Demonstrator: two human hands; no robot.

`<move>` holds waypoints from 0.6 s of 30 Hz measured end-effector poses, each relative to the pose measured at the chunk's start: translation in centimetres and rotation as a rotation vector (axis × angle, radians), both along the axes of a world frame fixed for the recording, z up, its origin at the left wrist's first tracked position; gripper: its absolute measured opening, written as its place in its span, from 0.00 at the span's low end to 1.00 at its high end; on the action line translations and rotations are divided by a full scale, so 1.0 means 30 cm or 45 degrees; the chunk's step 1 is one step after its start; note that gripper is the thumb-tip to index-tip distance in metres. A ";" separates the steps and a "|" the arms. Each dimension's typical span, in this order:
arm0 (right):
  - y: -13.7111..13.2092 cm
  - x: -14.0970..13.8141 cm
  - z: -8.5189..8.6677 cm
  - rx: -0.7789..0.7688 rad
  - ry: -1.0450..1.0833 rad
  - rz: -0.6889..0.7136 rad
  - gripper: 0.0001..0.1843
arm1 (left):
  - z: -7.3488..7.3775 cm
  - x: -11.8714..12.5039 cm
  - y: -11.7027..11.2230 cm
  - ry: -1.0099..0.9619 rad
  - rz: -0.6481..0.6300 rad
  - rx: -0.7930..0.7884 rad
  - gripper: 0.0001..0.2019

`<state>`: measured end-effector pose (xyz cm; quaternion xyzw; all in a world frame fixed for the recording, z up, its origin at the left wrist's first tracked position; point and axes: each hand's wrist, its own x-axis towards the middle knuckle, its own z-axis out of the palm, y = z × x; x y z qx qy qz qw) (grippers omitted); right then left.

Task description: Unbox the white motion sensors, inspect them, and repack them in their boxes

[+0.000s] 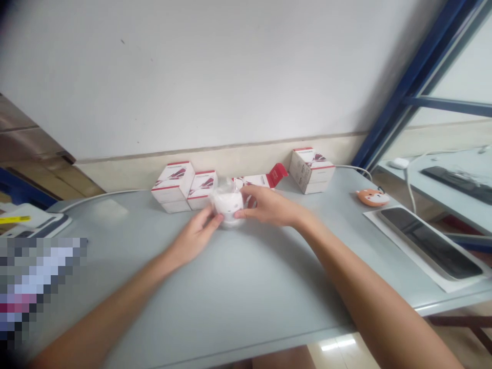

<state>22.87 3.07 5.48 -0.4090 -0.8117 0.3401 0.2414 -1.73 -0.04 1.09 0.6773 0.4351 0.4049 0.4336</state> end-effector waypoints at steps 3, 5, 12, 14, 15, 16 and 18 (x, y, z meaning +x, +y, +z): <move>0.002 -0.012 -0.005 0.012 -0.044 -0.045 0.21 | 0.020 0.001 -0.019 -0.027 -0.001 0.013 0.19; 0.001 -0.024 -0.015 0.012 -0.057 -0.093 0.21 | 0.027 0.007 -0.026 -0.048 0.014 0.039 0.20; 0.010 -0.037 -0.046 -0.056 -0.063 -0.178 0.27 | 0.009 -0.001 0.009 0.053 0.062 0.030 0.27; 0.011 -0.034 -0.045 -0.068 -0.113 -0.116 0.29 | 0.011 -0.012 0.015 0.123 0.036 0.003 0.31; 0.011 -0.033 -0.043 -0.071 -0.141 -0.096 0.29 | 0.014 -0.017 0.015 0.150 0.024 -0.013 0.32; 0.009 -0.032 -0.042 -0.075 -0.169 -0.087 0.28 | 0.017 -0.021 0.014 0.174 0.011 -0.029 0.33; 0.005 -0.036 -0.042 -0.076 -0.203 -0.071 0.26 | 0.021 -0.027 0.012 0.216 -0.028 -0.055 0.33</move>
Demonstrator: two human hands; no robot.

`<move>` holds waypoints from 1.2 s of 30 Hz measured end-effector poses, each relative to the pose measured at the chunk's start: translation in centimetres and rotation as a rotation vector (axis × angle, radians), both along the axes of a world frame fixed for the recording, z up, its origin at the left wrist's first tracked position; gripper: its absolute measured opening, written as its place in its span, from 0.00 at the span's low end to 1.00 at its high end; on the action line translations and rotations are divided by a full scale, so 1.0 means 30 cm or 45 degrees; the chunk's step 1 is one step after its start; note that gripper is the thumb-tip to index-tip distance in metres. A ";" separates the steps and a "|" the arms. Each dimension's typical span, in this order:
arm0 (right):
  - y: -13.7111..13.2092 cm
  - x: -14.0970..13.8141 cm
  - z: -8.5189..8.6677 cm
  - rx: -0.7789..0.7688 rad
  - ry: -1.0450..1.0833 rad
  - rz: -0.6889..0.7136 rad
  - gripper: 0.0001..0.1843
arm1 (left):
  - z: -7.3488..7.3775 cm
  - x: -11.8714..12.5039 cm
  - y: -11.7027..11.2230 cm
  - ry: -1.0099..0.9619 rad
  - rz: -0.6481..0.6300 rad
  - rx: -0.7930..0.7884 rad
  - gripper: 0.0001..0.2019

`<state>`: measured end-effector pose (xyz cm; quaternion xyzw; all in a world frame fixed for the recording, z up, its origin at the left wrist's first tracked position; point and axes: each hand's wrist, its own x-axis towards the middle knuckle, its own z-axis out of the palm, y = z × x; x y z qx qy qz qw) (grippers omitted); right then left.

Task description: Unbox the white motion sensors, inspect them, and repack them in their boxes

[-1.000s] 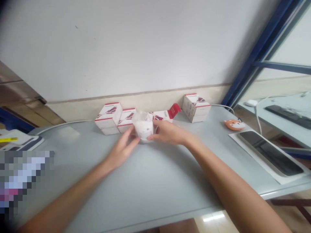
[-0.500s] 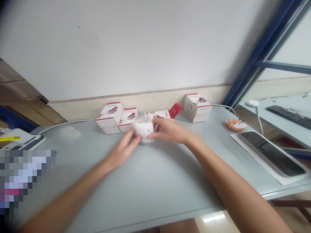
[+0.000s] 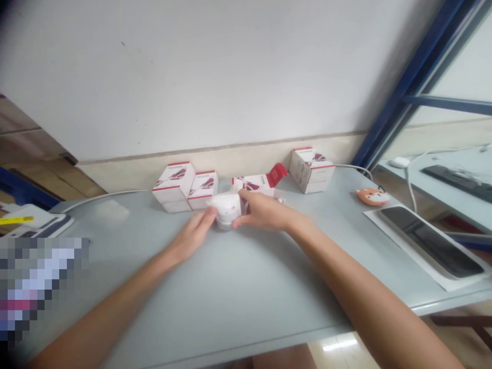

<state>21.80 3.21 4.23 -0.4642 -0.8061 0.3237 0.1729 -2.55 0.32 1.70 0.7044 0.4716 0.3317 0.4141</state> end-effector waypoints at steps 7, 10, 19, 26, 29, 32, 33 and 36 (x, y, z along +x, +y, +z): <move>-0.005 -0.034 -0.054 0.048 0.016 0.091 0.18 | -0.027 0.012 -0.002 0.032 -0.099 0.020 0.30; -0.004 -0.039 -0.068 0.059 0.031 0.093 0.16 | -0.042 0.019 0.001 0.069 -0.007 0.028 0.27; -0.018 -0.065 -0.060 0.099 0.394 0.009 0.21 | -0.009 0.039 0.023 -0.891 0.165 -0.358 0.24; -0.013 -0.061 -0.024 -0.076 0.701 -0.095 0.18 | 0.046 0.035 0.009 -1.217 0.149 -0.589 0.22; -0.022 -0.065 -0.009 -0.079 0.792 -0.178 0.16 | 0.049 0.028 0.008 -1.286 0.131 -0.625 0.21; -0.037 -0.081 -0.012 -0.177 0.789 -0.225 0.22 | 0.052 0.029 0.007 -1.351 0.128 -0.616 0.19; -0.041 -0.089 -0.017 -0.219 0.777 -0.223 0.23 | 0.054 0.030 0.006 -1.365 0.127 -0.614 0.19; -0.048 -0.113 -0.042 -0.300 0.782 -0.203 0.22 | 0.055 0.037 0.004 -1.383 0.112 -0.625 0.18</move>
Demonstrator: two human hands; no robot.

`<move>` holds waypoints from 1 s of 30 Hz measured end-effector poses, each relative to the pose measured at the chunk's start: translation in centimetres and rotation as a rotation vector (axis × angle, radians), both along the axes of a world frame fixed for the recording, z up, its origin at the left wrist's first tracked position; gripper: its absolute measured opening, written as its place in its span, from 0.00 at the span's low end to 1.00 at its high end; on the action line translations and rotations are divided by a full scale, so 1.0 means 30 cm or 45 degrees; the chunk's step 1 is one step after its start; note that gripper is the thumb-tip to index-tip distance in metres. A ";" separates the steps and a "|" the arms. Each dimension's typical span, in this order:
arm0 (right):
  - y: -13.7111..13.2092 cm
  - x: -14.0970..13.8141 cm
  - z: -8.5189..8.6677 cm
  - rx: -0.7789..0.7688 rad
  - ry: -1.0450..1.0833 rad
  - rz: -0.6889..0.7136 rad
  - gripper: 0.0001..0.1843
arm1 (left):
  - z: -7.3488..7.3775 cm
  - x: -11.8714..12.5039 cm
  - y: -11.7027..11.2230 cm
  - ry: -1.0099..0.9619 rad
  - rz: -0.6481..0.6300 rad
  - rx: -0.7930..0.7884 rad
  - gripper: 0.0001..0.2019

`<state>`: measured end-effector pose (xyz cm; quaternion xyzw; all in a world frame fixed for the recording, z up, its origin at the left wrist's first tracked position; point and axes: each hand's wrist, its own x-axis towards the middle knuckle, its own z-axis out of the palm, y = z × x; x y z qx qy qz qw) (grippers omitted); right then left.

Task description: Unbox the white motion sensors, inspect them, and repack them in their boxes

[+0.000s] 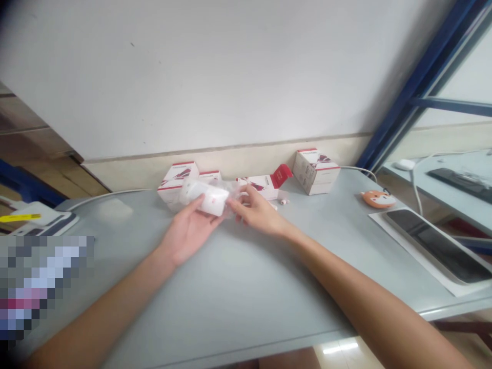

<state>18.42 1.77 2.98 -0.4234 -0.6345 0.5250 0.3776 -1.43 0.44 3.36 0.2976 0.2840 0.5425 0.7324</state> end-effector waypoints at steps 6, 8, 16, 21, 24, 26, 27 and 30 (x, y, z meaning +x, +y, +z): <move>0.018 -0.001 -0.006 0.014 0.208 -0.113 0.11 | -0.005 -0.001 0.001 0.086 -0.133 0.068 0.13; 0.026 0.016 0.013 -0.017 0.298 -0.196 0.11 | -0.006 -0.004 0.002 0.150 -0.148 0.095 0.12; 0.036 0.071 0.080 -0.229 0.453 -0.323 0.23 | -0.013 -0.005 -0.002 0.326 0.033 0.168 0.47; 0.038 0.075 0.078 -0.321 0.501 -0.245 0.19 | -0.035 -0.019 0.007 0.499 0.043 0.259 0.55; 0.040 0.071 0.070 -0.243 0.483 -0.251 0.10 | -0.059 -0.020 0.014 0.742 -0.002 0.354 0.49; 0.040 0.067 0.066 -0.186 0.457 -0.236 0.06 | -0.076 -0.014 0.017 0.880 0.042 0.439 0.43; 0.039 0.065 0.064 -0.164 0.448 -0.217 0.07 | -0.083 -0.011 0.018 0.929 0.092 0.488 0.41; 0.034 0.061 0.061 -0.127 0.436 -0.145 0.06 | -0.090 -0.008 0.018 1.089 0.256 0.616 0.37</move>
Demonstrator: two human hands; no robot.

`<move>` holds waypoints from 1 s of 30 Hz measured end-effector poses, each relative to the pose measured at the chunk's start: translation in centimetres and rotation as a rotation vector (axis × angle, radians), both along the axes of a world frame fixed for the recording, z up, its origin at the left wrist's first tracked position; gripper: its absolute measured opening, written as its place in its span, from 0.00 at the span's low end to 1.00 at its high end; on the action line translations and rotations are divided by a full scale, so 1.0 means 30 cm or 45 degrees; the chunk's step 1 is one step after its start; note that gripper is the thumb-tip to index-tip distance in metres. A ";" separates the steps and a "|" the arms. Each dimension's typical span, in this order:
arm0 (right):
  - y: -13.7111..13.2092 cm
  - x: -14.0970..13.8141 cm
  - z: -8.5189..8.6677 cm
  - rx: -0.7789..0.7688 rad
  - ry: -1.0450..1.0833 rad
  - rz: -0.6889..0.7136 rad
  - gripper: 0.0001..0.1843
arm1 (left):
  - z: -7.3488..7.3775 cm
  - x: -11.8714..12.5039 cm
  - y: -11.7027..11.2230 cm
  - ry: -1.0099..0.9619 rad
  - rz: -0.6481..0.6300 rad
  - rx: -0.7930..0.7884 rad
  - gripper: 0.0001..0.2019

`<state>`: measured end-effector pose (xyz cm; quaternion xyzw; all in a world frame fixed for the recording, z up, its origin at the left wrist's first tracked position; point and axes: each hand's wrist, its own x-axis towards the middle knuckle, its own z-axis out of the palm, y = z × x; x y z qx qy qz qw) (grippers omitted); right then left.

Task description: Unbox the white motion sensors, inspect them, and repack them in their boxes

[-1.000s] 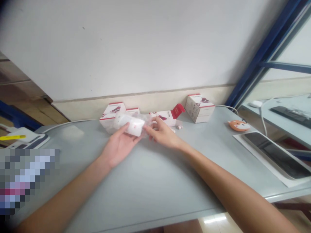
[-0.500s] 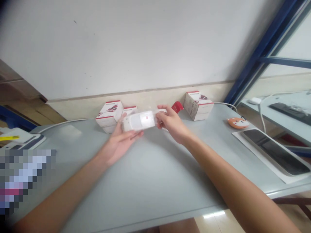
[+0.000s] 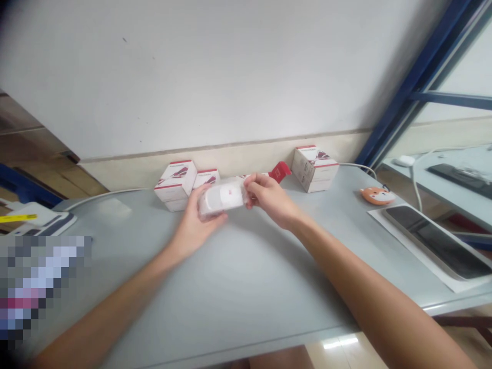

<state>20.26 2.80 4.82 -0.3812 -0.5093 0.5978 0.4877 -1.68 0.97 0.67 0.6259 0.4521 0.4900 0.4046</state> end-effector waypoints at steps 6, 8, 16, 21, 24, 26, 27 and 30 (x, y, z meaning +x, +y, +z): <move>-0.007 -0.008 -0.014 0.010 -0.029 0.039 0.12 | 0.008 -0.026 -0.002 0.360 0.246 0.248 0.31; -0.008 -0.009 -0.020 0.085 -0.089 0.039 0.13 | 0.004 -0.029 -0.003 0.532 0.433 0.368 0.32; -0.011 0.001 -0.014 0.215 -0.407 -0.038 0.13 | -0.018 -0.016 -0.005 0.714 0.369 0.429 0.29; -0.020 -0.005 -0.005 0.089 -0.633 -0.123 0.22 | -0.009 -0.009 -0.007 0.525 0.321 0.296 0.27; -0.018 -0.008 -0.017 0.008 -0.643 -0.118 0.26 | -0.007 -0.007 -0.008 0.484 0.294 0.291 0.29; -0.011 -0.002 -0.028 -0.012 -0.586 -0.085 0.27 | -0.007 -0.008 -0.009 0.436 0.262 0.292 0.29; -0.007 0.003 -0.033 -0.014 -0.547 -0.055 0.26 | -0.006 -0.008 -0.010 0.427 0.250 0.296 0.29; 0.006 0.017 -0.039 -0.012 -0.430 0.061 0.23 | -0.002 -0.011 -0.015 0.464 0.239 0.325 0.32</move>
